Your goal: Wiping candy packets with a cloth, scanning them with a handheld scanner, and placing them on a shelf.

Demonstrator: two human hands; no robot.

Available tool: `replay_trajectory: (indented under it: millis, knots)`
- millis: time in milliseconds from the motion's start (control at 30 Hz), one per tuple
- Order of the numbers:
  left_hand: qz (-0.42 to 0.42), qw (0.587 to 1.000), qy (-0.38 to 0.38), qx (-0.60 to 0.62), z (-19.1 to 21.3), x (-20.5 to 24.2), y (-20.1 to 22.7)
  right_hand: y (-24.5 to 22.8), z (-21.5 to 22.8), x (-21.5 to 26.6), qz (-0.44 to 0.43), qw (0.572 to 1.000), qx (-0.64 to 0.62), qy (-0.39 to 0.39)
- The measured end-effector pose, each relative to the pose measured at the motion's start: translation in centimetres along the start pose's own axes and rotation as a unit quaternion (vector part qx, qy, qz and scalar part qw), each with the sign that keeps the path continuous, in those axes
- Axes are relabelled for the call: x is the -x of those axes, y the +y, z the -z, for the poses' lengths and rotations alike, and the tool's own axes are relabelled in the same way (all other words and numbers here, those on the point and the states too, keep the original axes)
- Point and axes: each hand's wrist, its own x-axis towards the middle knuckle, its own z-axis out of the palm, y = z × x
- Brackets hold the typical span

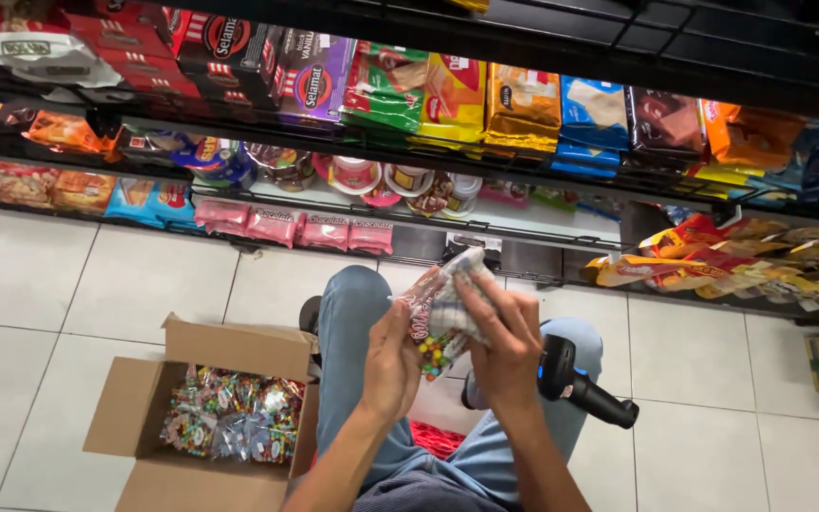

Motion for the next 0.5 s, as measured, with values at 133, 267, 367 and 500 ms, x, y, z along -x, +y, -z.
replay_trajectory:
  millis: [133,267,367,500]
  knots:
    - [0.05,0.997,0.002,0.054,-0.4,-0.4,0.5,-1.3,0.0,0.2,0.018,0.998,-0.05,-0.025]
    - [0.026,0.998,-0.024,0.052,0.1,0.0,0.9,1.3,-1.7,1.8,0.041,0.999,-0.021,-0.01]
    - [0.034,0.997,-0.029,0.068,0.4,0.2,0.4,-0.3,0.2,-0.8,-0.033,0.999,-0.038,-0.013]
    - [0.003,0.999,-0.029,-0.013,-0.2,-0.3,0.2,-1.0,-1.1,0.8,0.018,1.0,-0.015,-0.013]
